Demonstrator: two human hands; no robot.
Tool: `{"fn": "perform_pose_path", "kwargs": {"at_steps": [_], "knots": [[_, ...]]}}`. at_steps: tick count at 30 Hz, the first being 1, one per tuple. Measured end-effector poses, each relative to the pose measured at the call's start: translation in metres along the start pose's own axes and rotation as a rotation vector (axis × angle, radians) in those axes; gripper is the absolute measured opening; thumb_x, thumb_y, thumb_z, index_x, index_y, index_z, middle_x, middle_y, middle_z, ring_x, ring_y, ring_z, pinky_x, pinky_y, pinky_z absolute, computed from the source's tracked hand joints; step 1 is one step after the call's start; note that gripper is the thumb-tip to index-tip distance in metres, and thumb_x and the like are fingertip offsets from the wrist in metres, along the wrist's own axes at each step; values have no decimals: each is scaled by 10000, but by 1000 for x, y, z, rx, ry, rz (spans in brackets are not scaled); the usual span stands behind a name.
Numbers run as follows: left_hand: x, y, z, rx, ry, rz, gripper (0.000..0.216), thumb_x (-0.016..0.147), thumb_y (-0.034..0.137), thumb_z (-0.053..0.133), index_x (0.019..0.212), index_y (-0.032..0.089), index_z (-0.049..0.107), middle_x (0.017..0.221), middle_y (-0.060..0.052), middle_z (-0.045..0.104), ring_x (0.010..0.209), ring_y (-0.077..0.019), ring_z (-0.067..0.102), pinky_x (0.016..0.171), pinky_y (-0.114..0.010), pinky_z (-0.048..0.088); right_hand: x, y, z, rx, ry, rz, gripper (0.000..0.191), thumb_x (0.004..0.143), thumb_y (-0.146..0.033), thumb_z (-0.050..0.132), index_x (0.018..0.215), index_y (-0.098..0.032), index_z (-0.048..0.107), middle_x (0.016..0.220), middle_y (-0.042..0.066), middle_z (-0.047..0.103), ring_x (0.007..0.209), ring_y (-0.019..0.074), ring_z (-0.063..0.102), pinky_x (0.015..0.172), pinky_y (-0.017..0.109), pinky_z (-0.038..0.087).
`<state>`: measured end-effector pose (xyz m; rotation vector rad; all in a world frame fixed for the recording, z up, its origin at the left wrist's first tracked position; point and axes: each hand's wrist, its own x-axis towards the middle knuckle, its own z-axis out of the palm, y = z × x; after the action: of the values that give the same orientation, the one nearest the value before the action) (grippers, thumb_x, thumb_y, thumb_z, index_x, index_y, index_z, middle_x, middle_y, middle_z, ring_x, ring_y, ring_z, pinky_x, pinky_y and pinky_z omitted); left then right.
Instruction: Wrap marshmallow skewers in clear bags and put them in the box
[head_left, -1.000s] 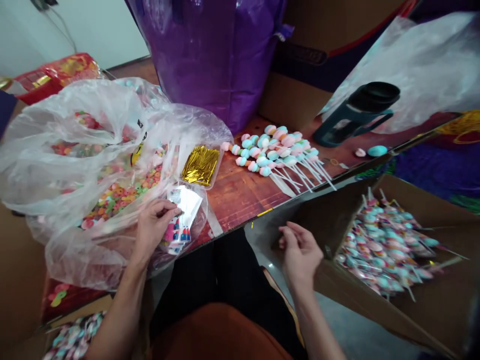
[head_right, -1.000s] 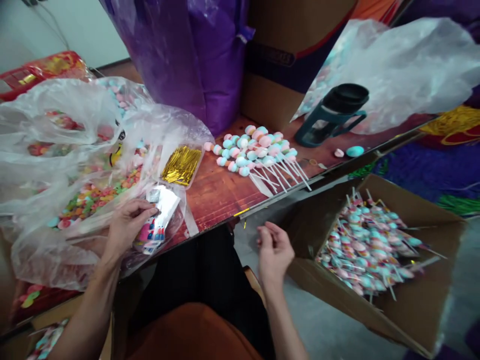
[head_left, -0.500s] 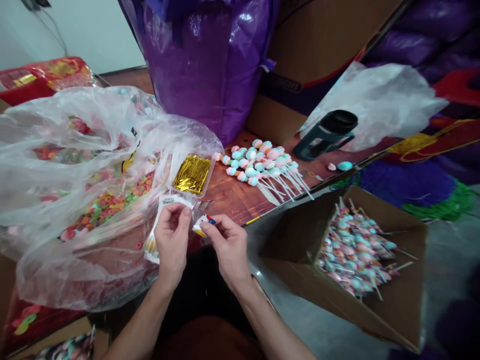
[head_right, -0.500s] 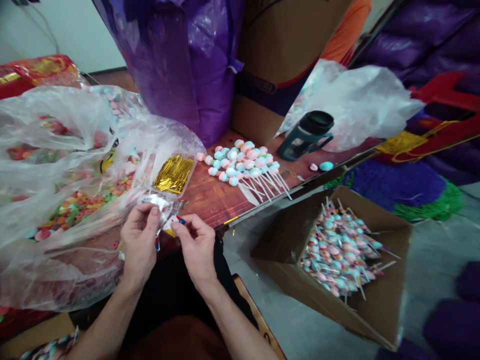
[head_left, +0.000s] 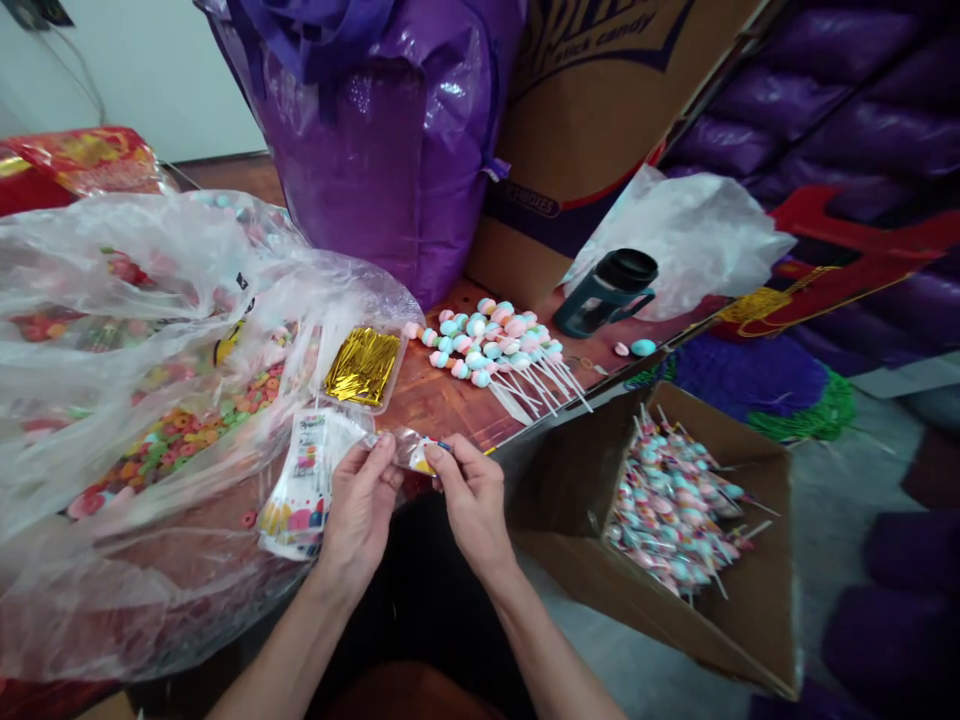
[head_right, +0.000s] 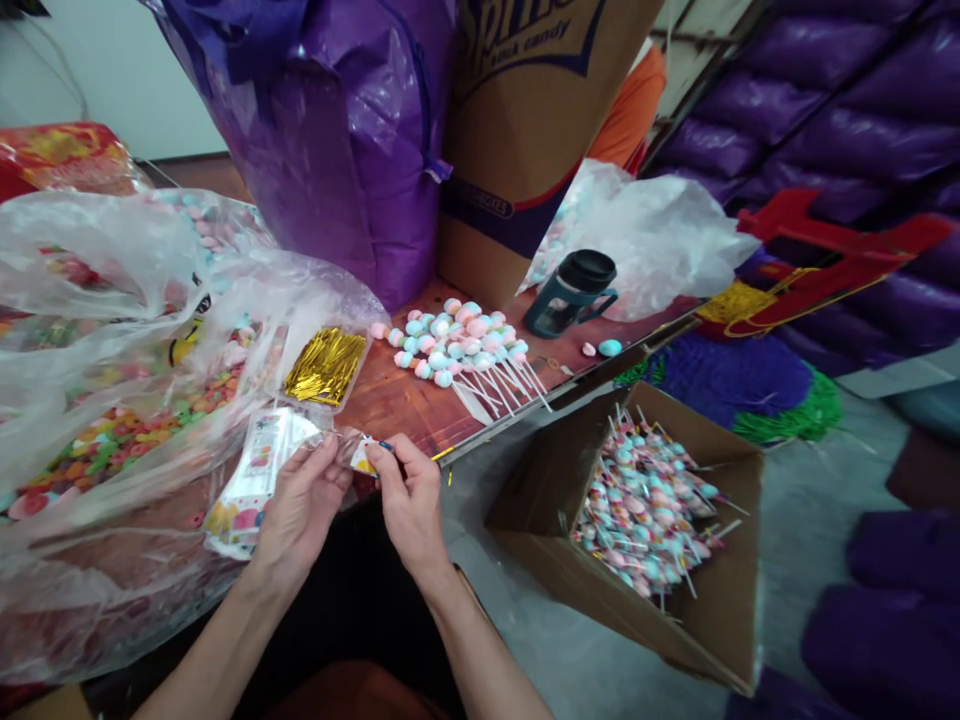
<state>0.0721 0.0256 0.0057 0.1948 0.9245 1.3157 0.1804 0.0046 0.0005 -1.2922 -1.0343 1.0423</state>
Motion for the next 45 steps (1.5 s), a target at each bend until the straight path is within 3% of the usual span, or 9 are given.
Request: {"fn": "perform_pose_path", "kwargs": {"at_steps": [4, 8, 17, 20, 23, 27, 32, 37, 45], "knots": [[0, -4, 1, -7, 18, -2, 337, 609, 333, 928, 750, 149, 684, 707, 14, 657, 559, -63, 528, 542, -187, 470, 5, 9, -4, -26, -4, 19, 410, 943, -414, 539, 611, -207, 419, 577, -62, 368, 545, 90, 332, 502, 228, 275], [8, 3, 3, 2, 78, -26, 424, 454, 255, 984, 700, 142, 658, 668, 39, 617, 533, -48, 490, 502, -175, 432, 11, 13, -13, -97, -60, -16, 438, 951, -415, 531, 596, -213, 374, 575, -62, 342, 547, 92, 319, 523, 237, 276], [14, -4, 8, 84, 170, 279, 388, 545, 336, 955, 719, 140, 668, 691, 47, 596, 579, -42, 466, 512, -162, 406, 28, 16, -23, -242, 28, -70, 460, 981, -443, 497, 593, -210, 411, 565, -59, 373, 538, 101, 360, 538, 244, 301], [16, 3, 9, 58, 238, 307, 430, 483, 337, 975, 716, 141, 671, 713, 48, 622, 592, -44, 495, 507, -160, 406, 48, 19, -37, -456, 210, -173, 399, 1001, -422, 467, 672, -204, 524, 614, -30, 488, 582, 129, 441, 600, 263, 351], [18, 13, 9, 12, 252, 315, 430, 485, 309, 977, 762, 148, 690, 748, 50, 648, 623, -46, 539, 527, -156, 419, 77, 26, -54, -860, 392, -314, 221, 965, -335, 526, 854, -189, 650, 852, 70, 654, 780, 203, 545, 732, 314, 387], [20, 20, 8, -19, 245, 321, 400, 537, 288, 962, 806, 153, 698, 774, 48, 676, 652, -50, 576, 583, -163, 455, 103, 39, -66, -1128, 369, -323, 157, 924, -237, 548, 913, -185, 695, 914, 119, 693, 841, 250, 566, 763, 345, 391], [25, 28, 6, -54, 273, 340, 379, 571, 296, 951, 785, 159, 670, 784, 45, 690, 672, -64, 598, 625, -189, 484, 89, 39, -67, -747, 410, -355, 210, 928, -271, 515, 836, -186, 683, 879, 87, 711, 831, 227, 617, 791, 337, 440], [32, 33, 2, -93, 286, 357, 380, 596, 278, 941, 824, 171, 658, 768, 55, 675, 659, -67, 597, 625, -201, 481, 44, 27, -64, -358, 343, -142, 241, 898, -381, 596, 796, -179, 680, 714, 4, 633, 671, 170, 544, 671, 293, 432], [38, 35, -8, -138, 329, 357, 291, 703, 261, 883, 816, 169, 631, 771, 39, 690, 673, -75, 625, 668, -217, 488, -6, 14, -57, -197, 243, -37, 237, 875, -398, 659, 803, -176, 700, 705, 12, 619, 663, 156, 538, 636, 276, 440]]}}
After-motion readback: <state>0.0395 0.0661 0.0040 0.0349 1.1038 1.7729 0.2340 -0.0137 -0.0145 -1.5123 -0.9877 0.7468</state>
